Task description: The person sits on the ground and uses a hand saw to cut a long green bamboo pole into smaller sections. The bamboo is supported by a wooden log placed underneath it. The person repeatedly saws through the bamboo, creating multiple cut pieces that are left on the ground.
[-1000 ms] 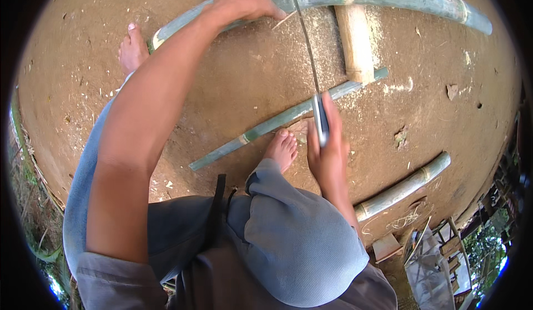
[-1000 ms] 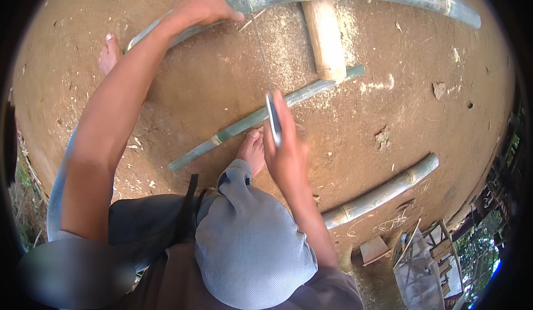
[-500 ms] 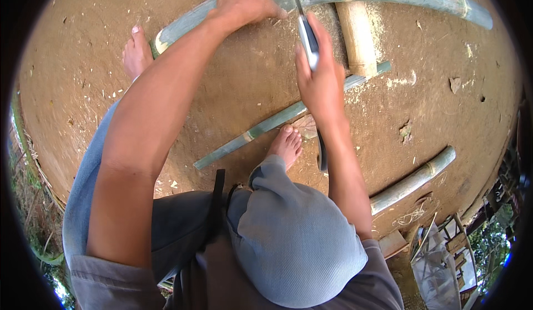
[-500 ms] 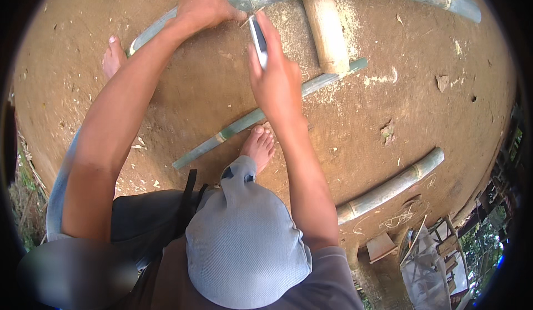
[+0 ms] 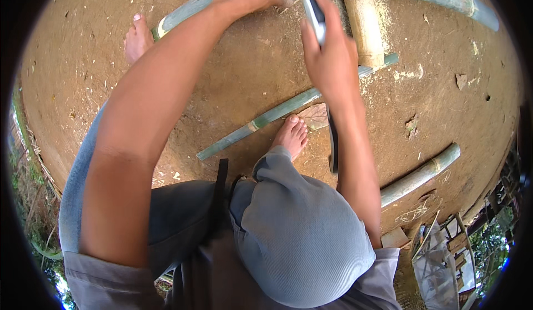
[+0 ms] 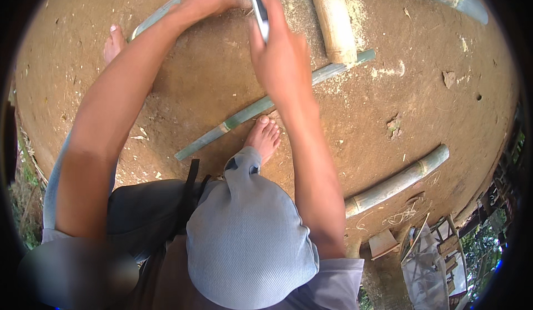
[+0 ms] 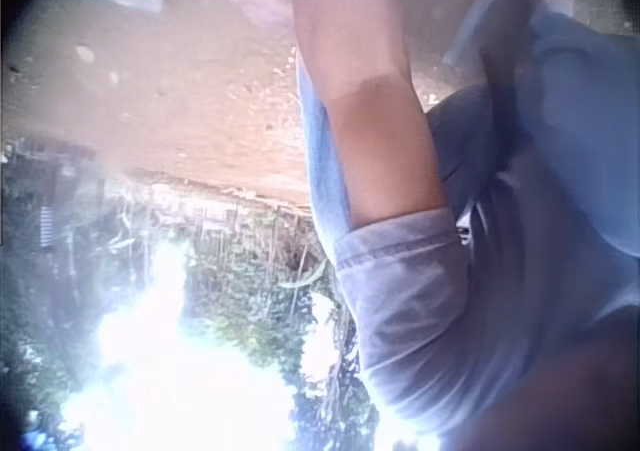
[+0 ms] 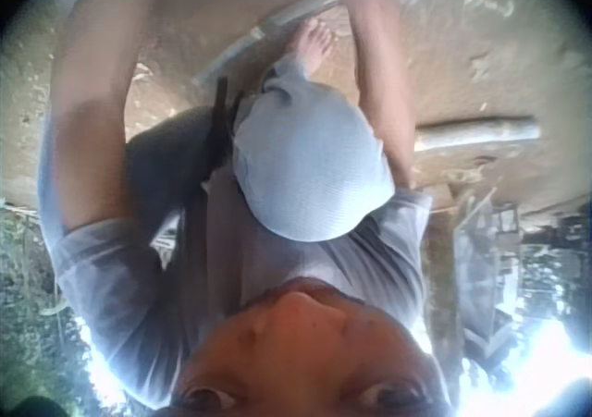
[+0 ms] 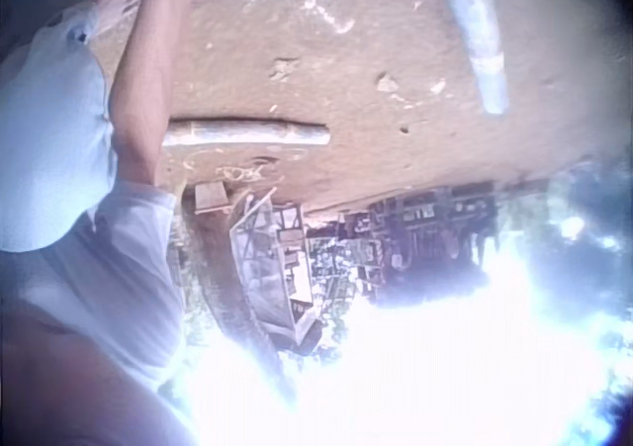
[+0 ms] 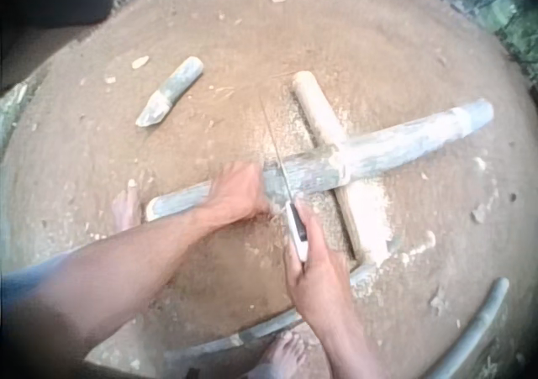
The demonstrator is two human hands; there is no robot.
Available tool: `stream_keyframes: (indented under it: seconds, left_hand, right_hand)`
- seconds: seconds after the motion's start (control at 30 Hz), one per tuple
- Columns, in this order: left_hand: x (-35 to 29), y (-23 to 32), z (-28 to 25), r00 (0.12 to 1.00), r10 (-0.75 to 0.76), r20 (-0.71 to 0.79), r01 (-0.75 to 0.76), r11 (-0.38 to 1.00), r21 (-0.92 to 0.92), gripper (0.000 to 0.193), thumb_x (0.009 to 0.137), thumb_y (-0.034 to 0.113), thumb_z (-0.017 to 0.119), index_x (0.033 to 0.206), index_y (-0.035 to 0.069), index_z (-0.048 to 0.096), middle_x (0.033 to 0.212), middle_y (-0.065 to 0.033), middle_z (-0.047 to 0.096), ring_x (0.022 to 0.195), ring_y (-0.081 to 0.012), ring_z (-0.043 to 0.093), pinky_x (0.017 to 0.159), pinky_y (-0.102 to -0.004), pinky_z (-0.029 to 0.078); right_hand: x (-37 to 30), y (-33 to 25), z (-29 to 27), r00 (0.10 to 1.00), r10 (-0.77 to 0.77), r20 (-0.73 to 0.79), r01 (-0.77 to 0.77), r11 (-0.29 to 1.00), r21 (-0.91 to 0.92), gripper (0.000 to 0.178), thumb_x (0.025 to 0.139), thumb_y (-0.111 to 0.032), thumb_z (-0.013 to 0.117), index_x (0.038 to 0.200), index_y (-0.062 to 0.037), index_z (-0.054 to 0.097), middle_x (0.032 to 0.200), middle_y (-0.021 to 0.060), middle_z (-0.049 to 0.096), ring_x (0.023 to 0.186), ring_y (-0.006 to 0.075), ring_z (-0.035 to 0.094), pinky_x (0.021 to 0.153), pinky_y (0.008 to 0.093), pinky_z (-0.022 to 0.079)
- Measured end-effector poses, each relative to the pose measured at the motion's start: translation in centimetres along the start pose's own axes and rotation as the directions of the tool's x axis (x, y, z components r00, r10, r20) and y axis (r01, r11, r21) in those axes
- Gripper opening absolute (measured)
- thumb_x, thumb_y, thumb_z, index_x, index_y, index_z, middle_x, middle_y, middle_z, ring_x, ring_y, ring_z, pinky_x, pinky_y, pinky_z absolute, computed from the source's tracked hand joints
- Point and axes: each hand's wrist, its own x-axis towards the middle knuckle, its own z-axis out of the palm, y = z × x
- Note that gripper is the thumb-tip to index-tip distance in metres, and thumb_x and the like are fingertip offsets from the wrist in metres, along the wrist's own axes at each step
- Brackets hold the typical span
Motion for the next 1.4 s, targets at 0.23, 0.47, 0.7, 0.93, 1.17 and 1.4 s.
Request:
stream_keyframes:
  seconds: [0.23,0.47,0.7,0.93,1.17,1.4]
  left_hand:
    - [-0.7,1.2,-0.4,0.997,-0.038,0.071,0.037,0.999,0.011,0.041,0.063,0.021,0.082,0.088,-0.010,0.073,0.084,-0.0338,0.069,0.085,-0.0473,0.072,0.076,-0.0522,0.058]
    - [0.0,-0.8,0.5,0.996,0.068,-0.049,-0.068,0.998,0.003,0.032,0.062,0.017,0.080,0.081,-0.008,0.073,0.090,-0.0337,0.069,0.089,-0.0478,0.071,0.077,-0.0518,0.058]
    - [-0.4,0.3,2.4,1.000,0.016,0.009,-0.017,0.994,0.107,0.047,0.067,0.032,0.084,0.092,-0.006,0.072,0.094,-0.0294,0.072,0.092,-0.0442,0.072,0.080,-0.0510,0.056]
    - [0.1,-0.3,-0.5,0.995,0.022,0.098,-0.032,0.995,0.098,0.066,0.063,0.048,0.091,0.095,-0.006,0.070,0.094,-0.0251,0.074,0.090,-0.0400,0.073,0.080,-0.0490,0.057]
    - [2.0,0.6,-1.2,0.982,0.014,0.186,-0.036,0.993,0.114,0.064,0.064,0.046,0.092,0.103,-0.001,0.074,0.102,-0.0213,0.075,0.098,-0.0367,0.072,0.086,-0.0465,0.057]
    - [4.7,-2.6,-1.3,0.916,0.031,0.401,0.001,0.997,-0.081,0.069,0.061,0.044,0.092,0.104,-0.006,0.072,0.103,-0.0237,0.073,0.101,-0.0342,0.072,0.087,-0.0440,0.057]
  right_hand:
    - [-5.8,7.1,3.0,0.889,-0.336,-0.311,0.307,0.942,-0.139,0.057,0.099,-0.011,0.061,0.152,-0.0204,0.042,0.115,0.0265,0.068,0.089,0.0386,0.074,0.073,0.0453,0.061]
    - [-4.2,5.4,3.3,0.915,-0.312,-0.254,0.295,0.950,-0.103,0.058,0.099,-0.013,0.060,0.153,-0.0203,0.040,0.118,0.0272,0.069,0.085,0.0420,0.074,0.076,0.0471,0.064]
    - [2.3,3.1,3.5,0.942,-0.211,-0.262,0.214,0.977,-0.021,0.055,0.100,-0.015,0.060,0.152,-0.0188,0.042,0.117,0.0303,0.068,0.096,0.0425,0.073,0.081,0.0494,0.057]
    - [-1.8,2.0,-1.8,0.882,-0.365,-0.297,0.391,0.920,0.031,0.056,0.100,-0.017,0.062,0.152,-0.0186,0.041,0.148,0.0172,0.054,0.126,0.0352,0.062,0.100,0.0459,0.055]
    - [-4.6,5.8,-0.9,0.935,-0.189,-0.299,0.219,0.973,0.072,0.057,0.102,-0.019,0.060,0.155,-0.0232,0.038,0.150,0.0160,0.053,0.127,0.0394,0.059,0.101,0.0475,0.054]
    - [-4.1,6.1,1.6,0.922,-0.283,-0.264,0.296,0.955,0.011,0.056,0.099,-0.015,0.063,0.151,-0.0198,0.044,0.145,0.0156,0.057,0.124,0.0403,0.060,0.100,0.0464,0.055]
